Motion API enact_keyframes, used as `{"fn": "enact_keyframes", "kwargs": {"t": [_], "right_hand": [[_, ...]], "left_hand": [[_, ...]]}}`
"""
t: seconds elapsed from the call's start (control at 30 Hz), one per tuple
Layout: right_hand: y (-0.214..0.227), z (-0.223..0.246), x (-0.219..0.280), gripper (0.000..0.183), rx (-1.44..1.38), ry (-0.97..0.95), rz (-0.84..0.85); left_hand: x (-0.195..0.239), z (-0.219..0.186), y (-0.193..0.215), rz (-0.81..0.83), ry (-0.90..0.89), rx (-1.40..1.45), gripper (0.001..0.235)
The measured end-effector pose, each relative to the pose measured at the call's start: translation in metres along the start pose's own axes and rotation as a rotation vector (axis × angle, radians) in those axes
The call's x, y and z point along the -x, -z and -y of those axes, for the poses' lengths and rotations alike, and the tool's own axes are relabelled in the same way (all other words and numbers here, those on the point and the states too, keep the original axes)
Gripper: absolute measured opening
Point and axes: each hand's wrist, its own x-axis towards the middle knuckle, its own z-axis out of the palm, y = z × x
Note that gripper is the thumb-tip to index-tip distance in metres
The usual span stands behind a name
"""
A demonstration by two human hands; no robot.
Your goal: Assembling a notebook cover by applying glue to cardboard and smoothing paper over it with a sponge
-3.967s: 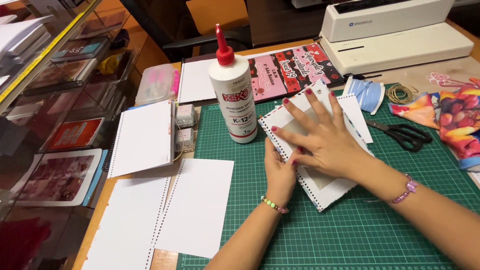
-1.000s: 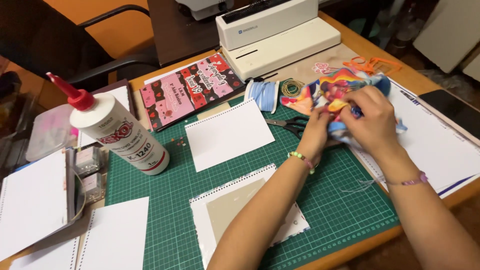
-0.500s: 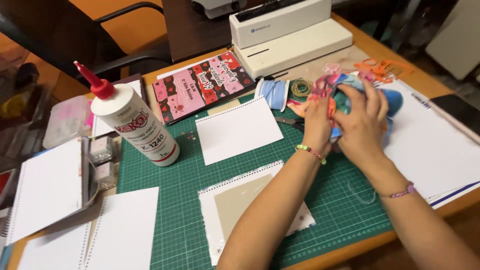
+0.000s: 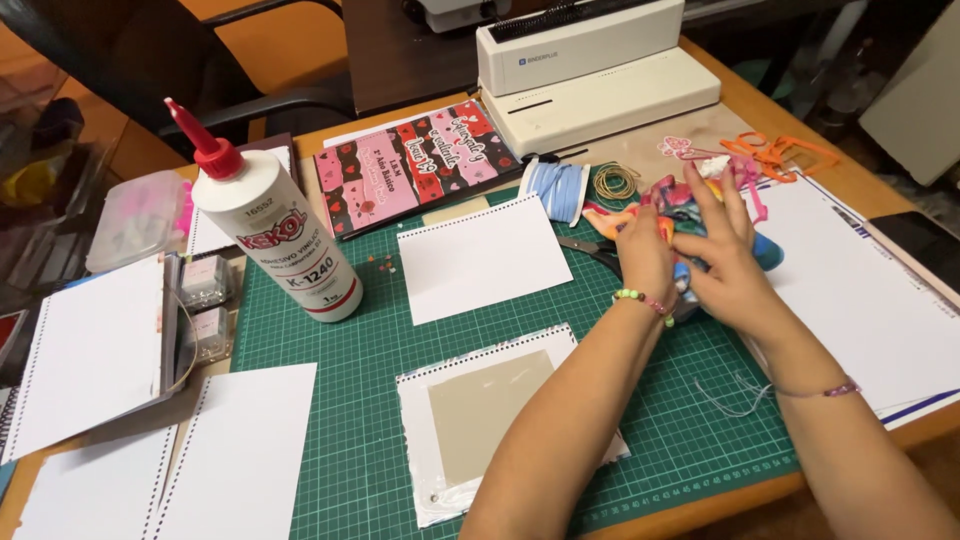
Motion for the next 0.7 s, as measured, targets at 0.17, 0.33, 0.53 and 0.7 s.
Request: {"fn": "enact_keyframes", "kwargs": {"t": [0.17, 0.33, 0.53, 0.7], "right_hand": [[0.001, -0.003, 0.001, 0.038, -0.238, -0.057, 0.013], [0.004, 0.013, 0.005, 0.046, -0.47, -0.215, -0.024], [-0.001, -0.004, 0.013, 0.033, -0.484, -0.225, -0.06], [0.002, 0.005, 0.012, 0.028, -0.49, -0.249, -0.151]], "left_hand": [[-0.001, 0.006, -0.009, -0.059, 0.036, 0.084, 0.038], [0.005, -0.005, -0.006, 0.038, -0.223, -0.314, 0.044], [0.014, -0.02, -0.02, -0.115, 0.1, 0.361, 0.022], [0.018, -0.019, -0.021, -0.129, 0.178, 0.683, 0.007]]}}
